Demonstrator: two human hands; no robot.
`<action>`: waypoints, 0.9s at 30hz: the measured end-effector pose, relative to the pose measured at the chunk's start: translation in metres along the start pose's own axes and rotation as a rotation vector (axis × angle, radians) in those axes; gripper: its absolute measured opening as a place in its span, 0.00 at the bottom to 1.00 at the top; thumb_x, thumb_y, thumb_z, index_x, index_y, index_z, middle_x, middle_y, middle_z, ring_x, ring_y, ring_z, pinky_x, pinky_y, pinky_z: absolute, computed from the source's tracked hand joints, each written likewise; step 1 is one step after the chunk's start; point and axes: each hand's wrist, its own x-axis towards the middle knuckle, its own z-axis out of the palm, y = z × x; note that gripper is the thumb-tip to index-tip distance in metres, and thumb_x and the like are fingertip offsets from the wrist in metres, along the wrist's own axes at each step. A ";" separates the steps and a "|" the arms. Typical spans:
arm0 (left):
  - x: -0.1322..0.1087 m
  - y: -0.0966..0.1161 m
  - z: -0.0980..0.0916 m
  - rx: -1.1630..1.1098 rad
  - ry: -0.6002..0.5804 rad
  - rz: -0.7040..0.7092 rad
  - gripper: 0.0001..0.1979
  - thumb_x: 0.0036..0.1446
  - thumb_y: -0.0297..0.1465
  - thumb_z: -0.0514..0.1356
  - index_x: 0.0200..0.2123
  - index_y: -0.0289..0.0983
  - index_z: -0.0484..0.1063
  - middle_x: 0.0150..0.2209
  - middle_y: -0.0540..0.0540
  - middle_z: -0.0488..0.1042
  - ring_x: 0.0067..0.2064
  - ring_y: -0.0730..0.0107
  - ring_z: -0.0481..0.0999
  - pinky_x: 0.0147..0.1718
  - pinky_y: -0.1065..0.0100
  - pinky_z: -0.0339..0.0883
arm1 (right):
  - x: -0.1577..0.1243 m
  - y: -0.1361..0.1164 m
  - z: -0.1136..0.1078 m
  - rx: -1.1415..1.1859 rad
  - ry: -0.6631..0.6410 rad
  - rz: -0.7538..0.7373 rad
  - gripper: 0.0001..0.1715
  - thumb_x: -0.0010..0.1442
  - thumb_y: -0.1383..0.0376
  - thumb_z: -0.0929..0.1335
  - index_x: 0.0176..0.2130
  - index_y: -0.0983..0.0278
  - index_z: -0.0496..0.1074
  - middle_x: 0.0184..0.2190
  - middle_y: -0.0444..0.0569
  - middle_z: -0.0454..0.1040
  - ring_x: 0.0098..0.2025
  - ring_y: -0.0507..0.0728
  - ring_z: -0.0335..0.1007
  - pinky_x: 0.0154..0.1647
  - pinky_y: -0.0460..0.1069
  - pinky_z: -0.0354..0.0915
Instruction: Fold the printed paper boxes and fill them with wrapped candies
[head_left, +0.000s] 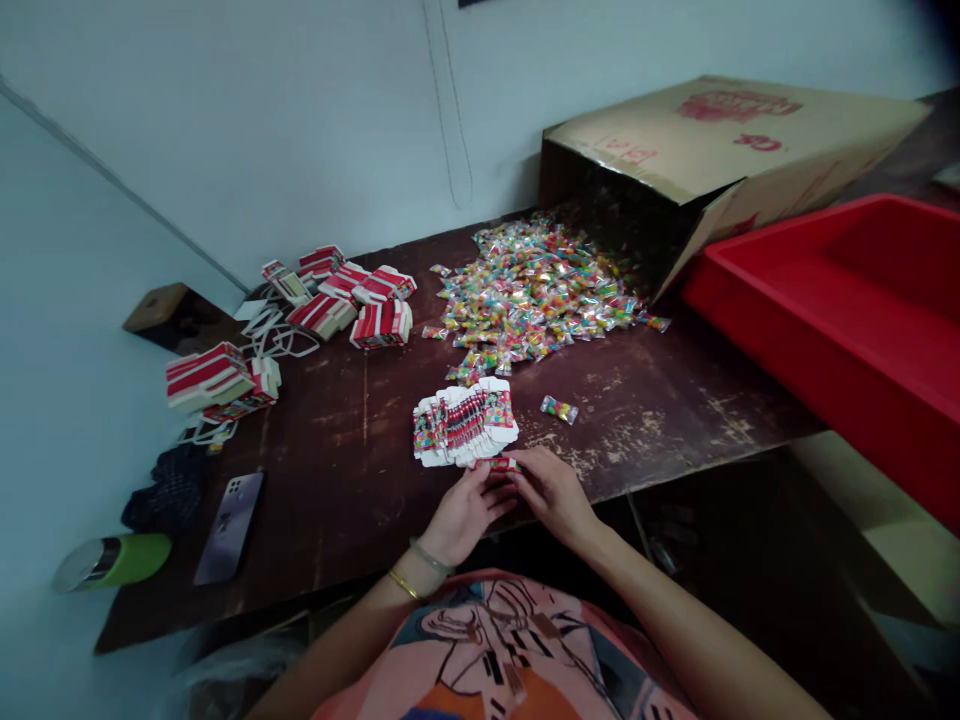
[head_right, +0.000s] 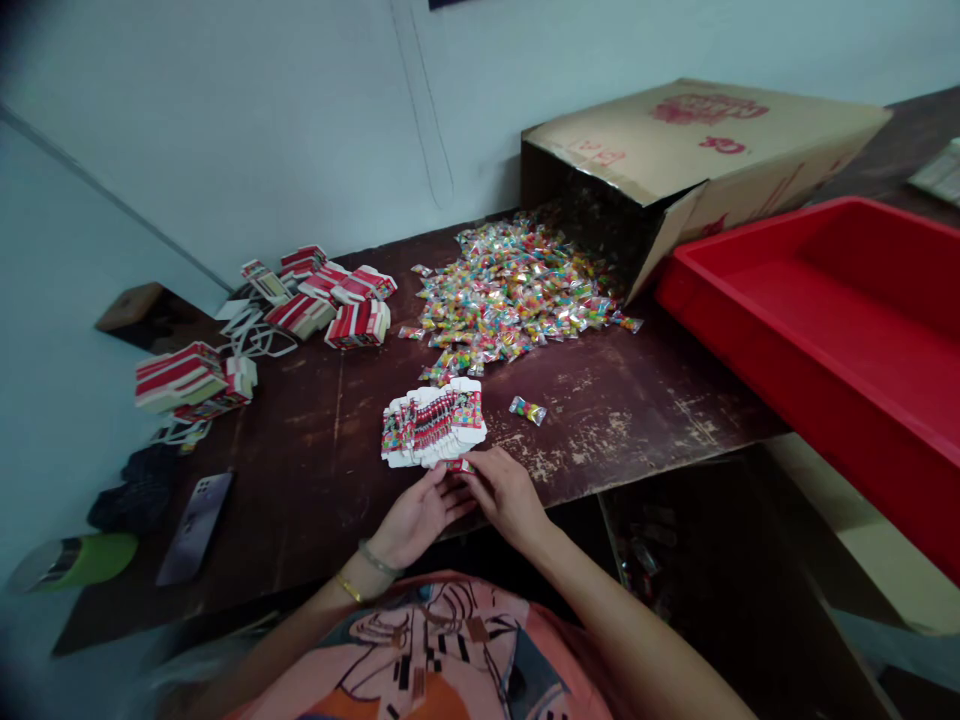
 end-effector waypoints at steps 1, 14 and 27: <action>-0.002 -0.002 -0.001 0.045 0.037 0.072 0.15 0.56 0.31 0.61 0.47 0.40 0.66 0.43 0.46 0.73 0.44 0.65 0.74 0.47 0.58 0.67 | 0.001 -0.003 -0.002 0.035 -0.001 0.047 0.14 0.64 0.65 0.63 0.49 0.60 0.70 0.40 0.51 0.75 0.41 0.57 0.68 0.42 0.52 0.66; -0.014 0.000 -0.018 0.193 -0.111 -0.021 0.20 0.58 0.40 0.58 0.52 0.39 0.65 0.43 0.41 0.75 0.40 0.63 0.77 0.38 0.63 0.70 | 0.006 -0.030 -0.030 0.215 -0.220 0.063 0.12 0.66 0.63 0.62 0.43 0.60 0.73 0.40 0.50 0.73 0.44 0.56 0.66 0.47 0.51 0.63; -0.018 0.001 0.002 0.937 -0.149 0.228 0.18 0.49 0.31 0.64 0.45 0.34 0.72 0.43 0.44 0.74 0.45 0.62 0.71 0.48 0.63 0.63 | -0.013 -0.027 -0.008 0.500 -0.097 0.449 0.16 0.57 0.57 0.70 0.43 0.62 0.75 0.37 0.48 0.76 0.40 0.56 0.71 0.44 0.50 0.66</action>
